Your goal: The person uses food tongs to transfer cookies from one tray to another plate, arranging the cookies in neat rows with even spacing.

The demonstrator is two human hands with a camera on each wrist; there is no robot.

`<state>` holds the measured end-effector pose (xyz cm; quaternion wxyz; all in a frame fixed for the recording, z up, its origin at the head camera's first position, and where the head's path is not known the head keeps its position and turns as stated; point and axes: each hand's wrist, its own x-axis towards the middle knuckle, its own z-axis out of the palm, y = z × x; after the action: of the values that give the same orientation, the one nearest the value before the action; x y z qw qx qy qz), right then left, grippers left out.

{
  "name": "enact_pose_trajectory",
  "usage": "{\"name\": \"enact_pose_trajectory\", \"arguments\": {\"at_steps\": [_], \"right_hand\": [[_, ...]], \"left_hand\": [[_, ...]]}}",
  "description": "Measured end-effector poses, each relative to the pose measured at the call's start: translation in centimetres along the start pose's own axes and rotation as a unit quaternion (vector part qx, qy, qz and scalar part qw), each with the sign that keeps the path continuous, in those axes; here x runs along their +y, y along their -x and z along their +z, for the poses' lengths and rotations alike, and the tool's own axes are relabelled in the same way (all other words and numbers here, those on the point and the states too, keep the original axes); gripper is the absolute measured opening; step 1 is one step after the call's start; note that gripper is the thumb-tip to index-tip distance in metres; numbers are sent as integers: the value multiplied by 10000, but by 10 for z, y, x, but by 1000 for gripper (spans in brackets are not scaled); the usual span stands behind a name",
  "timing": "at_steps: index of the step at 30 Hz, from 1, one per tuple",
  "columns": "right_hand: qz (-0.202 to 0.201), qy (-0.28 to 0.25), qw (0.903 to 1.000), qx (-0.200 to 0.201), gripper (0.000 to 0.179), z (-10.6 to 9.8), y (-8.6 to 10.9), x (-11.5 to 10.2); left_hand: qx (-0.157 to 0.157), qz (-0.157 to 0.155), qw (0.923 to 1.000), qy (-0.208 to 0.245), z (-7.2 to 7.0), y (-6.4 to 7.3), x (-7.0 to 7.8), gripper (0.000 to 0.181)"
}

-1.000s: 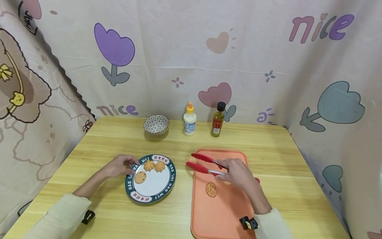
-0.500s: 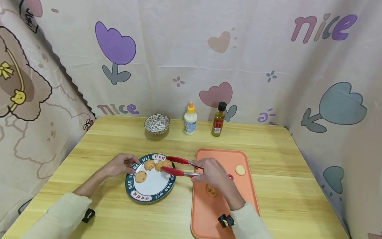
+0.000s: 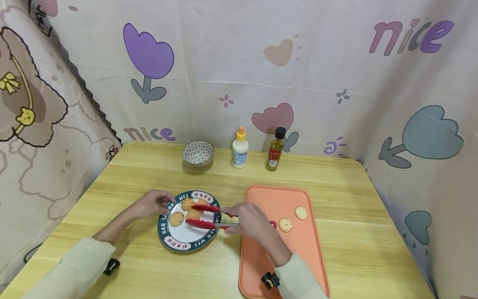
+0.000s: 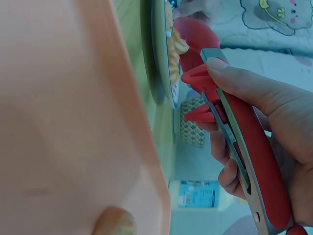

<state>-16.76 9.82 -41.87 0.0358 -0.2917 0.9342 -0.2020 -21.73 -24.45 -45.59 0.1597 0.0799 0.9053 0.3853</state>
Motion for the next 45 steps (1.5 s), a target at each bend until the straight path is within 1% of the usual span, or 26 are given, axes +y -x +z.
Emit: {"name": "enact_pose_trajectory", "arguments": {"at_steps": [5, 10, 17, 23, 27, 31, 34, 37, 45], "right_hand": [[-128, 263, 9996, 29, 56, 4, -2, -5], [-102, 497, 9987, 90, 57, 6, -3, -8], [-184, 411, 9990, 81, 57, 7, -3, -9], [-112, 341, 9993, 50, 58, 1, 3, -6], [-105, 150, 9998, 122, 57, -4, 12, 2], [-37, -217, 9997, 117, 55, -9, 21, 15], [86, -482, 9987, 109, 56, -12, 28, 25], [233, -585, 9979, 128, 55, -17, 37, 34], [559, -575, 9961, 368, 57, -32, 61, 57]], "left_hand": [[-49, -42, 10000, -52, -1, 0, 3, 28], [-52, -47, 10000, 0, -2, -1, 2, 28], [-66, -28, 10000, 17, -2, 0, 1, 28], [-74, -59, 9999, 73, -1, -1, -1, 28], [-64, -77, 9999, 127, 0, -2, -2, 29], [-54, -70, 9998, 174, -1, -2, -2, 29], [-63, -32, 9998, 162, -1, -2, -1, 29], [-68, 9, 9999, 159, -2, -2, 0, 29], [-93, 49, 9998, 155, -2, 0, 1, 28]]}}
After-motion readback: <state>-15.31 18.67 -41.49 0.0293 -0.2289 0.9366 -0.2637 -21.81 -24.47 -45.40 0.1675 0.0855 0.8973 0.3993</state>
